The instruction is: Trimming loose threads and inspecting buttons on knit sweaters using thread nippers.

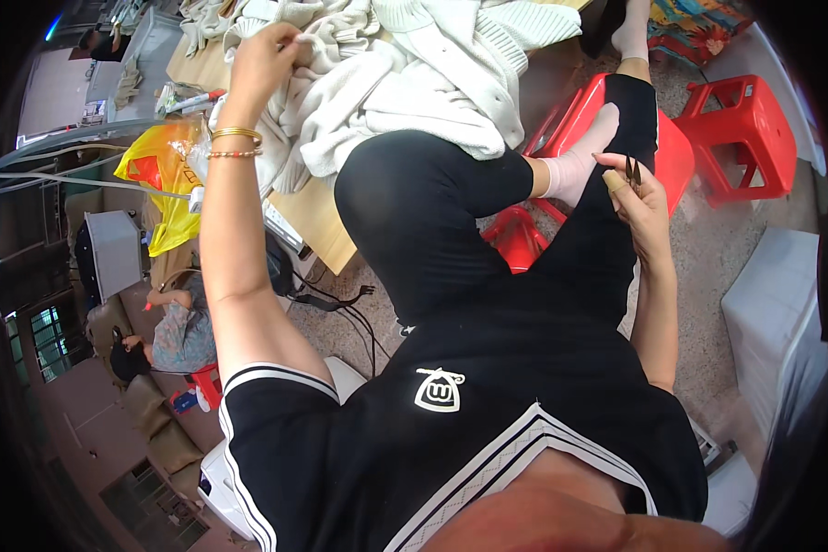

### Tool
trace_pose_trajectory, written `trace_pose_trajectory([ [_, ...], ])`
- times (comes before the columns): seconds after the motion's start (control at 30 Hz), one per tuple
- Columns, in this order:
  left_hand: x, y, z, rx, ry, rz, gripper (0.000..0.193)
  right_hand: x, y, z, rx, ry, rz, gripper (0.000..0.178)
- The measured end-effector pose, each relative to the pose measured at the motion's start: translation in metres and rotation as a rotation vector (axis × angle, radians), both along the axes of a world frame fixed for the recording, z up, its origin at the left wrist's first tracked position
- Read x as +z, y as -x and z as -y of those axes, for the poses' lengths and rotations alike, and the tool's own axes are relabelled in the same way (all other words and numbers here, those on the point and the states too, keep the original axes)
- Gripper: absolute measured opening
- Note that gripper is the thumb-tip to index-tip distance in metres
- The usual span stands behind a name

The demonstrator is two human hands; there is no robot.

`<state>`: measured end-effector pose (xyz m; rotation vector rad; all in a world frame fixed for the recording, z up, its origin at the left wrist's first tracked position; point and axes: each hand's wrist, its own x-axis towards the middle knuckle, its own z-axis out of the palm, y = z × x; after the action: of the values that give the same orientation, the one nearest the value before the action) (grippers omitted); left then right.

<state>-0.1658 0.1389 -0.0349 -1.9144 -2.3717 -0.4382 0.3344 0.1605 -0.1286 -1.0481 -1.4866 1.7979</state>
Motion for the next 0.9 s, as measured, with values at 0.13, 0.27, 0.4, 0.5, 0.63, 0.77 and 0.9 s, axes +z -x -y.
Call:
trace_pose_trajectory([
  [0.13,0.053,0.019,-0.009,-0.112,-0.362,0.337,0.018,0.013,0.010,-0.011,0.056,-0.142,-0.029,0.024],
  [0.27,0.124,-0.017,-0.004,-0.322,-0.674,0.625,0.017,0.050,0.034,-0.026,0.125,-0.349,0.003,0.026],
  [0.4,0.165,-0.103,0.016,-0.338,-0.913,0.540,0.013,0.082,0.064,-0.030,0.161,-0.414,-0.264,0.026],
  [0.5,0.166,-0.146,0.035,-0.415,-1.029,0.485,0.011,0.112,0.084,-0.025,0.238,-0.207,-0.492,0.029],
  [0.63,0.155,-0.191,0.062,-0.500,-0.945,0.440,0.015,0.140,0.114,-0.015,0.309,-0.302,-0.745,0.044],
  [0.77,0.100,-0.224,0.039,-0.921,0.152,0.153,0.019,0.134,0.118,-0.028,0.090,-0.176,-0.728,0.036],
  [0.9,0.077,-0.179,0.010,-0.684,0.265,0.317,0.032,0.047,0.116,-0.068,-0.204,-0.525,-0.258,0.040],
])
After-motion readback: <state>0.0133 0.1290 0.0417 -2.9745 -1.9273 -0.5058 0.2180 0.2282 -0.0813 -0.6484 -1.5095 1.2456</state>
